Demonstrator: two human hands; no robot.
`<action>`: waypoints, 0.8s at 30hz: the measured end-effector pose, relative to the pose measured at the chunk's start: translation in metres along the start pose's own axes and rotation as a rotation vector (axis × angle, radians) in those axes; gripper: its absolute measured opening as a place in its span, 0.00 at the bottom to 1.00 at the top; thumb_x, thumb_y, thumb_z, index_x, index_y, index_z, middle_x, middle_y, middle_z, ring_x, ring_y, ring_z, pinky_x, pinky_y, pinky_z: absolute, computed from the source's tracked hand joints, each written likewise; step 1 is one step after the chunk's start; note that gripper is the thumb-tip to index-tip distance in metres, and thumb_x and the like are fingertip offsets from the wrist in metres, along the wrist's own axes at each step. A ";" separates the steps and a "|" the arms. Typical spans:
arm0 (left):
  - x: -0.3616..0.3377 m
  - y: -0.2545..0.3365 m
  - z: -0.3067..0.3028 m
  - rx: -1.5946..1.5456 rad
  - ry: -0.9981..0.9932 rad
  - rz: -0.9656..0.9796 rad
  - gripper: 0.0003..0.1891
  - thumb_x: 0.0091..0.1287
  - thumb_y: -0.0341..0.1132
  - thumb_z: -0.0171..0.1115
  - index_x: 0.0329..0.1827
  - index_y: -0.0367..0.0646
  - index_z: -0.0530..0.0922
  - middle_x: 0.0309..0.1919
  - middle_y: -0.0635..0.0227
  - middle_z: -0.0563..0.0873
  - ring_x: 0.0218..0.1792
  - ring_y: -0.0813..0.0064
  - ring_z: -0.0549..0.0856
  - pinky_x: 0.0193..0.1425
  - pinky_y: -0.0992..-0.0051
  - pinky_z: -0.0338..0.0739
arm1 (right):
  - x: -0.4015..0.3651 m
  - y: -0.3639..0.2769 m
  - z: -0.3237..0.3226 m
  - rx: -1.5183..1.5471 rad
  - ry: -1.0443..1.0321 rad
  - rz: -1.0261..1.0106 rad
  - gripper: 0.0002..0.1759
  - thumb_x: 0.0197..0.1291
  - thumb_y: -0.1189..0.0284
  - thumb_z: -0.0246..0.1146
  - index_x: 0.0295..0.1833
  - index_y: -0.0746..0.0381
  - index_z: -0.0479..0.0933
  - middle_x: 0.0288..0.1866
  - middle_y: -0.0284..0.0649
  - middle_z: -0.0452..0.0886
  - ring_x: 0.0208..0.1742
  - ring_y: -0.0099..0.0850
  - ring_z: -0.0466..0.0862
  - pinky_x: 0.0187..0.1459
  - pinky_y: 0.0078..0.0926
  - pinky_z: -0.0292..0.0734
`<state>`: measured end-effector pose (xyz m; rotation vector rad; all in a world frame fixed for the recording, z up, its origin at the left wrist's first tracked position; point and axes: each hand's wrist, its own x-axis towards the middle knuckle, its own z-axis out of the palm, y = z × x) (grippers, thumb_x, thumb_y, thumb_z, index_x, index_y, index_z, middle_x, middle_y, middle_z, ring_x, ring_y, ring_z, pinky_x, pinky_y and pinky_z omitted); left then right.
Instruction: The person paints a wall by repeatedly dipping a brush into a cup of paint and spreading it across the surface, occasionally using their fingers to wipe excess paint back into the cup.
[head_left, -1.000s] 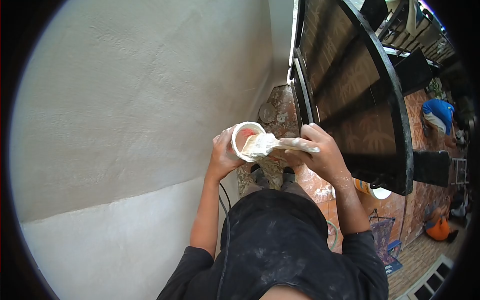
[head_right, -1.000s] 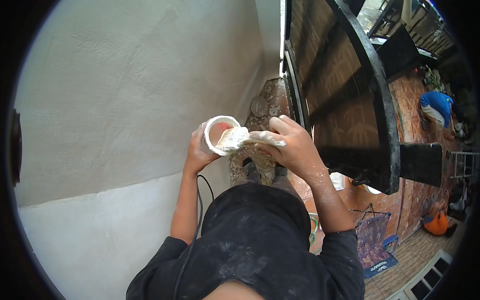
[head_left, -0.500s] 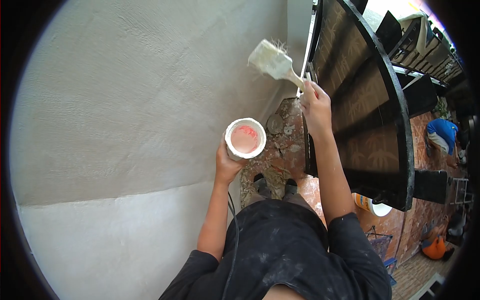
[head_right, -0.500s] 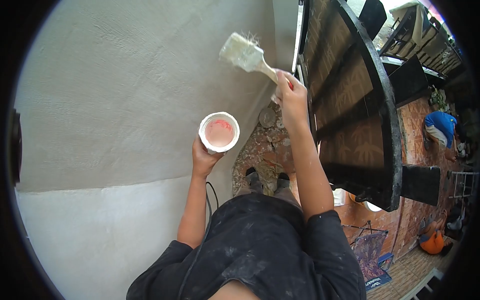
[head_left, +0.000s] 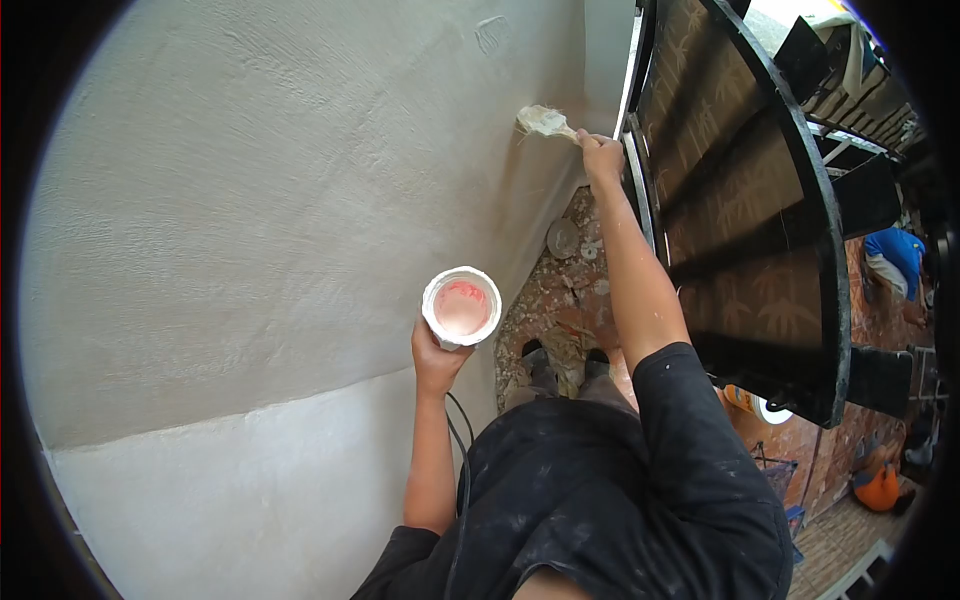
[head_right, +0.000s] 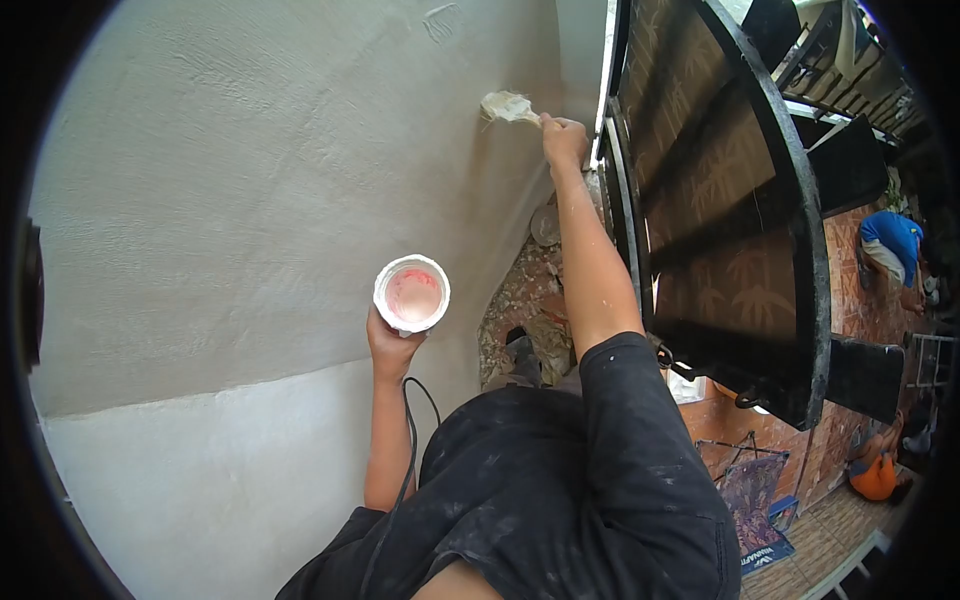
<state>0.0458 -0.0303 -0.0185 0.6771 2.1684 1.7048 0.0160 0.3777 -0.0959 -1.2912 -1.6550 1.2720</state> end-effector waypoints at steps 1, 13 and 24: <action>0.001 -0.002 -0.002 -0.002 -0.010 -0.006 0.42 0.43 0.20 0.77 0.66 0.34 0.71 0.58 0.59 0.81 0.60 0.66 0.81 0.67 0.67 0.74 | 0.001 -0.008 -0.006 -0.197 0.032 -0.092 0.22 0.61 0.55 0.69 0.44 0.65 0.88 0.31 0.44 0.87 0.29 0.37 0.83 0.37 0.33 0.78; 0.020 0.010 0.013 -0.052 -0.086 0.077 0.43 0.43 0.22 0.81 0.67 0.34 0.70 0.60 0.59 0.81 0.61 0.66 0.81 0.67 0.67 0.73 | -0.012 -0.236 -0.075 0.527 -0.160 -0.291 0.21 0.64 0.58 0.69 0.42 0.68 0.87 0.17 0.23 0.64 0.17 0.17 0.63 0.21 0.21 0.57; 0.013 0.018 0.016 -0.047 -0.088 0.097 0.43 0.43 0.20 0.79 0.67 0.35 0.70 0.60 0.60 0.81 0.61 0.66 0.81 0.67 0.67 0.74 | -0.018 -0.113 -0.008 0.528 -0.227 0.026 0.24 0.64 0.53 0.69 0.47 0.67 0.86 0.20 0.27 0.69 0.16 0.19 0.66 0.17 0.23 0.59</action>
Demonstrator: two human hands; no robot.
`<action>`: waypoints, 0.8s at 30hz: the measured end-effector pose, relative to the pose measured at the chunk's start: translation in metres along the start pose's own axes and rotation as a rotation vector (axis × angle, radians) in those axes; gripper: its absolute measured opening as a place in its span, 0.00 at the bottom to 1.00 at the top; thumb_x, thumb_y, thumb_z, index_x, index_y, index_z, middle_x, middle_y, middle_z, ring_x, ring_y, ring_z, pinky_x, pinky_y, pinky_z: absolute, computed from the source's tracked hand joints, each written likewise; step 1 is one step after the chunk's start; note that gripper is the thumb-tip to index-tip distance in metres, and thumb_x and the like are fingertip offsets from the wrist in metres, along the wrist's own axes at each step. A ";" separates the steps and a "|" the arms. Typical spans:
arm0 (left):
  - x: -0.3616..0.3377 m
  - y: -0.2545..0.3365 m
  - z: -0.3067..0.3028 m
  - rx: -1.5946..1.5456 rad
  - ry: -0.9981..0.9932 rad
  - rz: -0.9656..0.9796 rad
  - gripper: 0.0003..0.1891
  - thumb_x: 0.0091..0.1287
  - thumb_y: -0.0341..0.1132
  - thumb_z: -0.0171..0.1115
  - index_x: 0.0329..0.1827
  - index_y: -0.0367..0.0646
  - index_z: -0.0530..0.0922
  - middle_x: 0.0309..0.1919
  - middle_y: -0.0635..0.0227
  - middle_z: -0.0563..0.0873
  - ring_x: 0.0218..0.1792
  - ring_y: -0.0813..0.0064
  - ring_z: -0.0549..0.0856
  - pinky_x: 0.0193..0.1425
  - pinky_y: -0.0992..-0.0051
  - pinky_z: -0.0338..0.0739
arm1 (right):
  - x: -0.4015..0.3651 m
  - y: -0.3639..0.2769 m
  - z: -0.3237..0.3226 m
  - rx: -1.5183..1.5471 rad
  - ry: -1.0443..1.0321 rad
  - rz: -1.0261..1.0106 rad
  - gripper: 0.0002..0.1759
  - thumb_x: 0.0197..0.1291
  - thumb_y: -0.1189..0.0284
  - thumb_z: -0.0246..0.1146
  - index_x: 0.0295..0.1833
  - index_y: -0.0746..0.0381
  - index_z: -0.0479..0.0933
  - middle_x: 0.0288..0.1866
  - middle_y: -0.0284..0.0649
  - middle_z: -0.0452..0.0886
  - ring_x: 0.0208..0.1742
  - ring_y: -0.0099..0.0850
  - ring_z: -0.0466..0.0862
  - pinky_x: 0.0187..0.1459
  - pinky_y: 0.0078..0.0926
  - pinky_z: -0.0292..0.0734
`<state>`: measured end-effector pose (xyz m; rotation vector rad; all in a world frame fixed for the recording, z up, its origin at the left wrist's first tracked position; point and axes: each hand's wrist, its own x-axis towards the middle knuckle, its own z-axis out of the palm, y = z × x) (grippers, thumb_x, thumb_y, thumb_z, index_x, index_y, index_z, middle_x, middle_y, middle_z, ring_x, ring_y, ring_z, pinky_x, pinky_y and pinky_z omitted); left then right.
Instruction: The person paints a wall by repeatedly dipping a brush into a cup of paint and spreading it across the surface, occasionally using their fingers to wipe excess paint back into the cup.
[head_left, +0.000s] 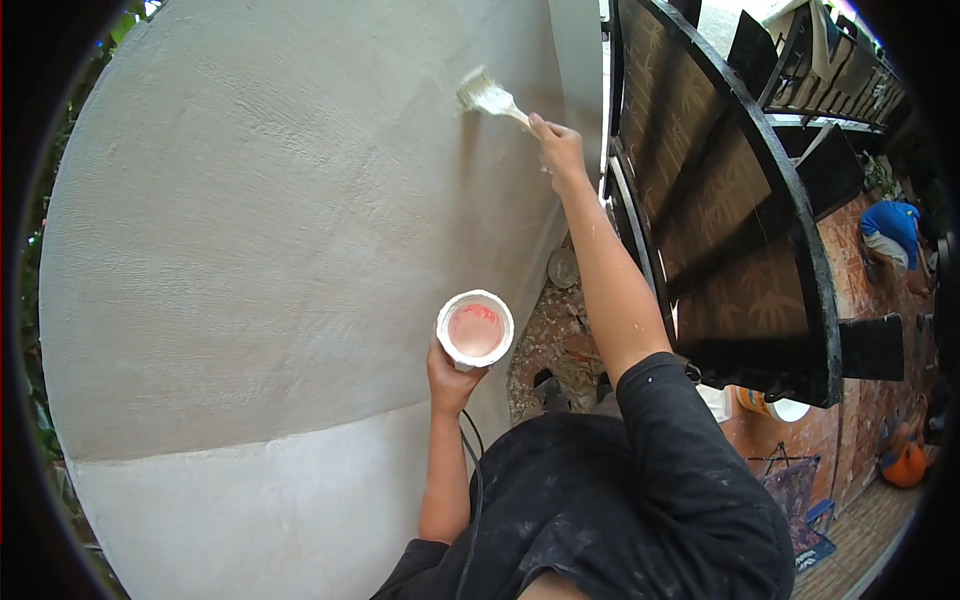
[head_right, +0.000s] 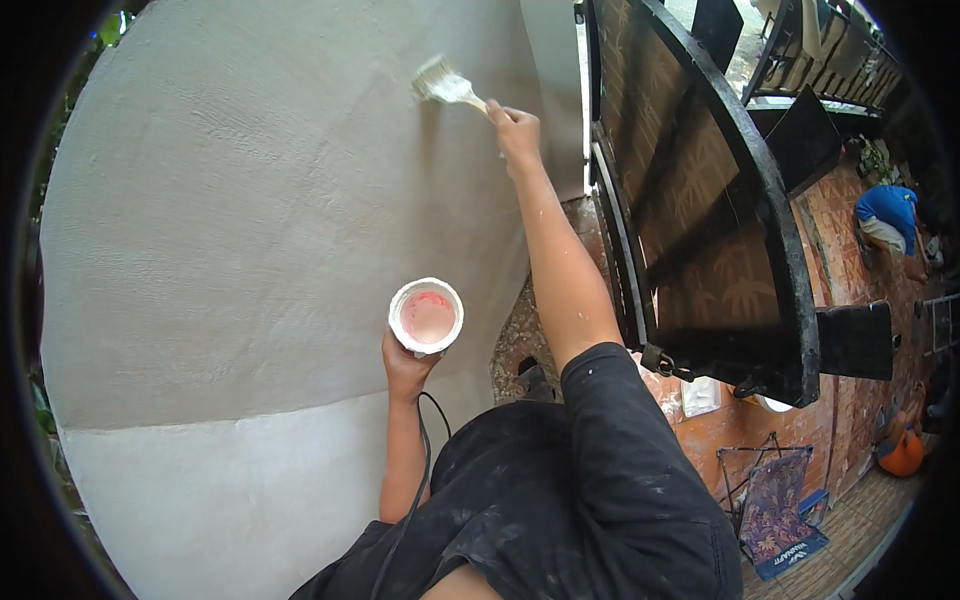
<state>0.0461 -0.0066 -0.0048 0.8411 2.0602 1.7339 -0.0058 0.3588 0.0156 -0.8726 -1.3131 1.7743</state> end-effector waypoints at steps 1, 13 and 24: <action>-0.003 -0.005 -0.003 0.011 0.007 -0.004 0.43 0.43 0.20 0.78 0.67 0.35 0.70 0.59 0.60 0.81 0.61 0.66 0.81 0.67 0.67 0.74 | -0.003 0.018 -0.010 -0.058 0.035 0.023 0.25 0.63 0.53 0.69 0.46 0.67 0.87 0.20 0.28 0.71 0.17 0.20 0.68 0.18 0.24 0.62; -0.015 0.002 -0.005 0.046 0.021 0.003 0.42 0.43 0.20 0.79 0.66 0.35 0.71 0.59 0.60 0.81 0.60 0.66 0.81 0.66 0.67 0.75 | -0.013 0.119 -0.051 -0.732 0.146 0.193 0.19 0.66 0.54 0.61 0.51 0.55 0.87 0.53 0.49 0.86 0.57 0.52 0.83 0.57 0.48 0.77; -0.025 0.004 -0.017 0.106 0.055 -0.025 0.41 0.44 0.19 0.78 0.65 0.36 0.71 0.58 0.61 0.81 0.59 0.67 0.81 0.65 0.68 0.76 | -0.026 0.088 -0.039 0.063 -0.046 0.066 0.20 0.69 0.59 0.63 0.49 0.67 0.85 0.28 0.31 0.77 0.31 0.20 0.75 0.33 0.25 0.71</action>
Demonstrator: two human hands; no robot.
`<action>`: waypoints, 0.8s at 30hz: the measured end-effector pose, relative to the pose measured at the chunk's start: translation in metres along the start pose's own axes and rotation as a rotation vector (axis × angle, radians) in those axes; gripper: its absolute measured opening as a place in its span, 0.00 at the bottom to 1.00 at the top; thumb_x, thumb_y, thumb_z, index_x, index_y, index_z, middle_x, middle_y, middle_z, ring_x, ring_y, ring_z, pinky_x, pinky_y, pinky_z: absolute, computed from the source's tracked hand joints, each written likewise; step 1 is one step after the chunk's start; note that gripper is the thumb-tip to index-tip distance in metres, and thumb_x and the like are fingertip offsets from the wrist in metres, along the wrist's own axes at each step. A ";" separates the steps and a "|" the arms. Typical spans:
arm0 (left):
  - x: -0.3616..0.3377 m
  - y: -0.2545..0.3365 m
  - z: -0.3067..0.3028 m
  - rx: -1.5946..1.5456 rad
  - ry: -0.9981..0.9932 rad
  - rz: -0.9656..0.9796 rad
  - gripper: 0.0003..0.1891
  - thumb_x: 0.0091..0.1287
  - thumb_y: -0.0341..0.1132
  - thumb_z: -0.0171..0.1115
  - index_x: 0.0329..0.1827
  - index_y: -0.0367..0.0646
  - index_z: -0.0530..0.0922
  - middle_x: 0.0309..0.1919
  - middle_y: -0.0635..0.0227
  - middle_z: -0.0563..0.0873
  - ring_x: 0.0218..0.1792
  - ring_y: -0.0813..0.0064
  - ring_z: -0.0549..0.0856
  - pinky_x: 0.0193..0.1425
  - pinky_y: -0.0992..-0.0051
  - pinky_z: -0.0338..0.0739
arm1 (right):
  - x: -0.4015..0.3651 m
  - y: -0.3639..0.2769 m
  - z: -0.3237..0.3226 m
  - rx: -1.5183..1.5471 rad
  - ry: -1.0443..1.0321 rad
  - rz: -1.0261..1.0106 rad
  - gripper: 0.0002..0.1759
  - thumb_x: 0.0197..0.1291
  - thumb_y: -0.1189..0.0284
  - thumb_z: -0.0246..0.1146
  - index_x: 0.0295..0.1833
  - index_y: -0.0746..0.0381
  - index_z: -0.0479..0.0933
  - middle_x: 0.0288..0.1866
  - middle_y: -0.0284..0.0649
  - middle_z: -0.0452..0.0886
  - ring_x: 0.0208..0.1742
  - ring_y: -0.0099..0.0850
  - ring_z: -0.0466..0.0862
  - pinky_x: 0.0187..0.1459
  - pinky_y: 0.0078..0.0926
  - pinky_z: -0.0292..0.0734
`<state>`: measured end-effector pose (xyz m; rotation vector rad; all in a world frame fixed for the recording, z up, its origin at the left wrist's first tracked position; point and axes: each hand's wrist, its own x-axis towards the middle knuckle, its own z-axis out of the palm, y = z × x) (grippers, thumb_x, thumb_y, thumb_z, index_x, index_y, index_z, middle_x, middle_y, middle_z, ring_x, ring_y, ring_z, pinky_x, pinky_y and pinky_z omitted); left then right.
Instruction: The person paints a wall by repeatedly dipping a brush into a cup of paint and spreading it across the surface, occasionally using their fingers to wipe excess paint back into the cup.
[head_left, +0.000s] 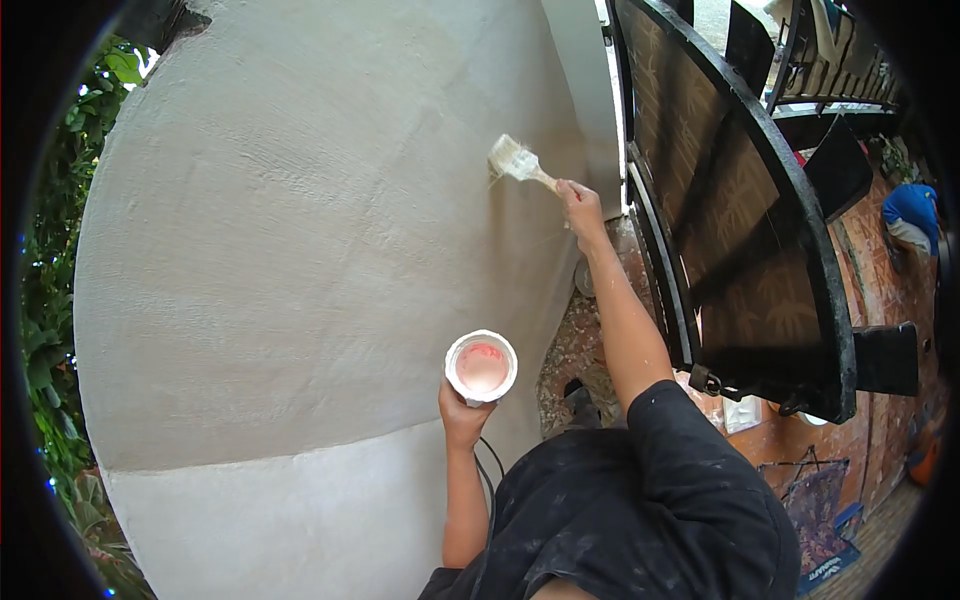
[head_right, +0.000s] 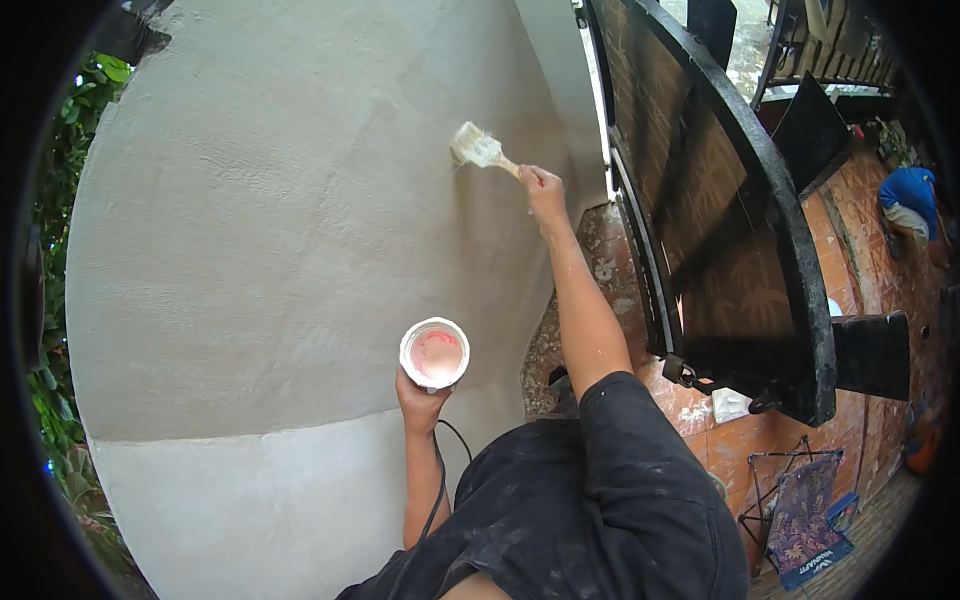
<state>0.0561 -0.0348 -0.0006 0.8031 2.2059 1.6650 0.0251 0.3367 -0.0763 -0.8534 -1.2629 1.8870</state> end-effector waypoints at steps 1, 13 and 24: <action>-0.001 0.001 -0.001 -0.006 0.013 0.000 0.40 0.44 0.19 0.78 0.65 0.36 0.71 0.58 0.61 0.81 0.58 0.67 0.82 0.64 0.68 0.76 | 0.005 0.018 -0.002 -0.124 0.014 -0.005 0.21 0.68 0.58 0.65 0.49 0.66 0.85 0.29 0.33 0.79 0.32 0.21 0.76 0.34 0.27 0.73; -0.003 0.004 -0.017 0.070 0.103 -0.106 0.42 0.41 0.18 0.78 0.65 0.36 0.71 0.59 0.60 0.81 0.60 0.65 0.82 0.66 0.66 0.76 | 0.041 0.070 -0.032 -0.307 0.024 -0.221 0.18 0.71 0.59 0.60 0.46 0.65 0.84 0.22 0.33 0.78 0.22 0.27 0.73 0.27 0.28 0.68; 0.003 0.012 -0.006 0.139 0.077 -0.149 0.42 0.41 0.17 0.77 0.65 0.36 0.72 0.59 0.60 0.81 0.60 0.66 0.82 0.67 0.66 0.75 | 0.060 0.137 -0.082 -0.890 0.039 0.004 0.20 0.68 0.59 0.61 0.46 0.68 0.84 0.31 0.43 0.84 0.35 0.28 0.81 0.42 0.31 0.77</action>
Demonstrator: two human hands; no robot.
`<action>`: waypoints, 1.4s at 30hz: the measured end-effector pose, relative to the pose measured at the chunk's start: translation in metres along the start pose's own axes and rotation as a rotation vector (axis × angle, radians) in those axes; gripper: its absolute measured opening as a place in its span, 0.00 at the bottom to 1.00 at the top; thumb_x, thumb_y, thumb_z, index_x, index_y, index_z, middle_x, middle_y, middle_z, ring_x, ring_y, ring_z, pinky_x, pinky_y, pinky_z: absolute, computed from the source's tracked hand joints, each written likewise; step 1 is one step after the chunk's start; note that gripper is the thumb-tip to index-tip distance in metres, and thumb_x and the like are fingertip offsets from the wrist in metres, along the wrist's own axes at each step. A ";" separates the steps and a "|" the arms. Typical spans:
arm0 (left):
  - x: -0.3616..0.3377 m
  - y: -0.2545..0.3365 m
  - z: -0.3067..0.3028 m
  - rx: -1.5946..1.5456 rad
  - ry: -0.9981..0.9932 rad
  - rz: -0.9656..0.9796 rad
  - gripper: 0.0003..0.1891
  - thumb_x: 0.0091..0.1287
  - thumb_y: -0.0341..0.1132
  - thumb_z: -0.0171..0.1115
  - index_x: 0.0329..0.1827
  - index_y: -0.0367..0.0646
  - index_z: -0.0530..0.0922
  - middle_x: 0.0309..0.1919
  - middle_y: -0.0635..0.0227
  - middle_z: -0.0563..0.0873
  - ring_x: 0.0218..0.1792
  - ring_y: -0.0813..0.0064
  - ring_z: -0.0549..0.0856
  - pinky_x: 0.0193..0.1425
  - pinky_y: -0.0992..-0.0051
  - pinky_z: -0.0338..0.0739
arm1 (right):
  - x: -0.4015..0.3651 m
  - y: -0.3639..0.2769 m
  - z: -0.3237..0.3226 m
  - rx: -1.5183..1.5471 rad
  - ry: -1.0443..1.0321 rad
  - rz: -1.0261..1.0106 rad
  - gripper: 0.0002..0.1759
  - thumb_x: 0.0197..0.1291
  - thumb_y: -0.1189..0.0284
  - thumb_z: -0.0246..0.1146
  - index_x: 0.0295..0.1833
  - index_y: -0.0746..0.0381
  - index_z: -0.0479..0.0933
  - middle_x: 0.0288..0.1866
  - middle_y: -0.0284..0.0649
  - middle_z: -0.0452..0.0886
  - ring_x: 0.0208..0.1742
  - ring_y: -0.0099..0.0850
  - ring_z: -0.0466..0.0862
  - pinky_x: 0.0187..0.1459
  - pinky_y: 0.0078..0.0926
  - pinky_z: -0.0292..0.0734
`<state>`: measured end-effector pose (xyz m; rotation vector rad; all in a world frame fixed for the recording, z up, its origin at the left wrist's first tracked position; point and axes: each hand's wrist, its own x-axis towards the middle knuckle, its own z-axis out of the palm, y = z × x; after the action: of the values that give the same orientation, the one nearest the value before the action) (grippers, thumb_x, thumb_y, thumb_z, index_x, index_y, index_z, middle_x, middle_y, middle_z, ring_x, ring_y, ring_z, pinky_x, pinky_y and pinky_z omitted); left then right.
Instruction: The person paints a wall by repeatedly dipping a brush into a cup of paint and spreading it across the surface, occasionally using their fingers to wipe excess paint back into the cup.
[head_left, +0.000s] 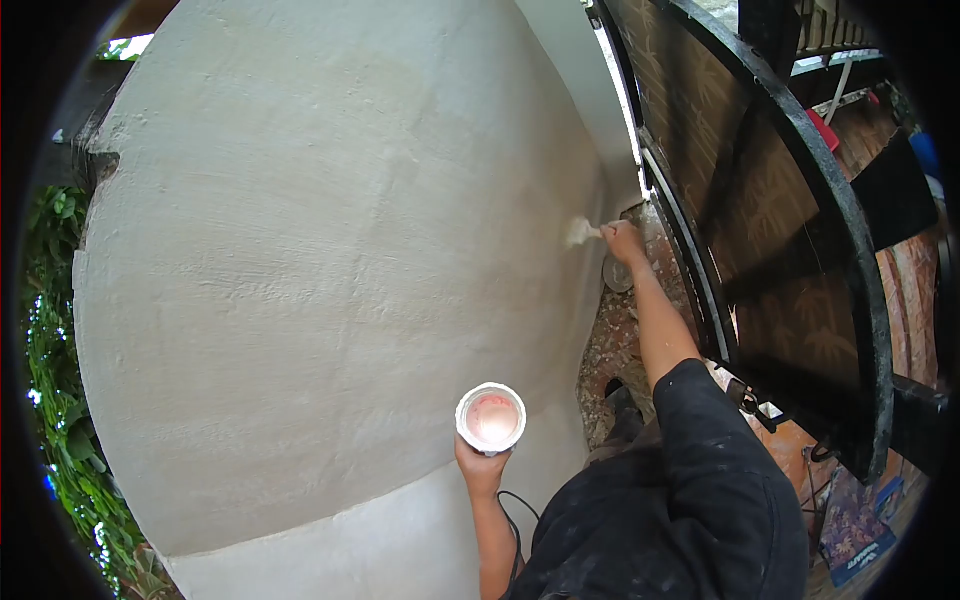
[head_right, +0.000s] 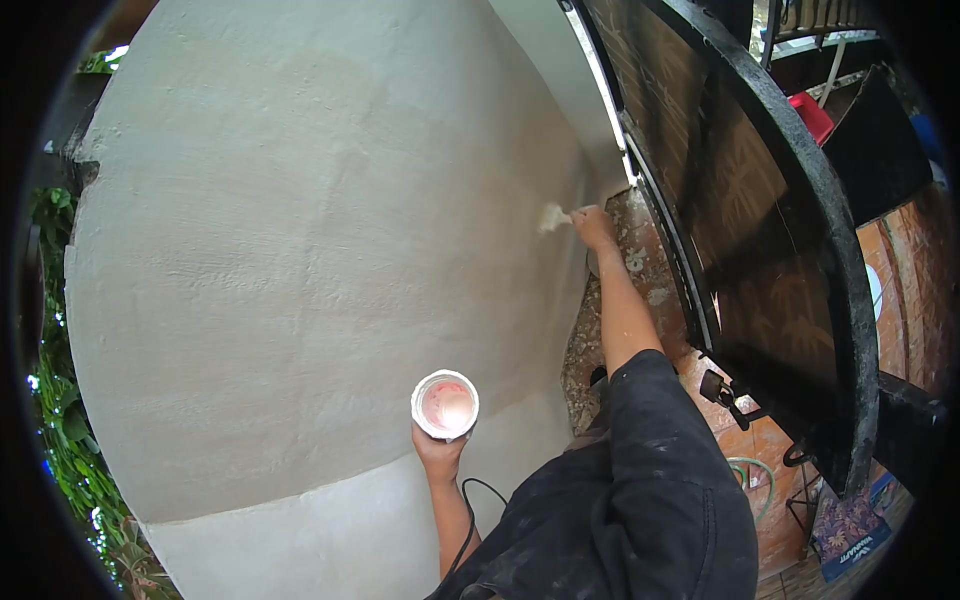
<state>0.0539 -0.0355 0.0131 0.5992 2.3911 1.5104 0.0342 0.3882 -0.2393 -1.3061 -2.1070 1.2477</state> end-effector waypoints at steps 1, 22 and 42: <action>0.001 0.002 0.001 -0.015 0.003 -0.009 0.42 0.41 0.17 0.77 0.65 0.35 0.72 0.59 0.60 0.81 0.60 0.66 0.82 0.67 0.66 0.75 | -0.006 0.007 0.006 0.004 0.005 0.005 0.20 0.68 0.59 0.61 0.46 0.68 0.84 0.31 0.43 0.84 0.35 0.28 0.81 0.42 0.31 0.77; 0.030 0.016 0.035 -0.023 -0.105 0.015 0.41 0.41 0.19 0.77 0.65 0.36 0.72 0.58 0.59 0.82 0.59 0.65 0.82 0.68 0.66 0.75 | 0.049 -0.093 -0.065 0.027 0.136 -0.177 0.20 0.66 0.56 0.62 0.42 0.63 0.84 0.33 0.50 0.85 0.30 0.49 0.79 0.39 0.36 0.77; 0.019 0.024 0.052 -0.150 -0.124 0.093 0.40 0.42 0.20 0.79 0.64 0.35 0.73 0.57 0.60 0.82 0.58 0.67 0.83 0.64 0.68 0.76 | 0.067 -0.175 -0.113 0.218 0.068 -0.076 0.19 0.64 0.56 0.61 0.47 0.58 0.87 0.47 0.51 0.88 0.51 0.52 0.86 0.52 0.47 0.79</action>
<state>0.0643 0.0242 0.0128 0.7550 2.1635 1.6225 -0.0154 0.4688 -0.0427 -1.1469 -1.8950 1.3383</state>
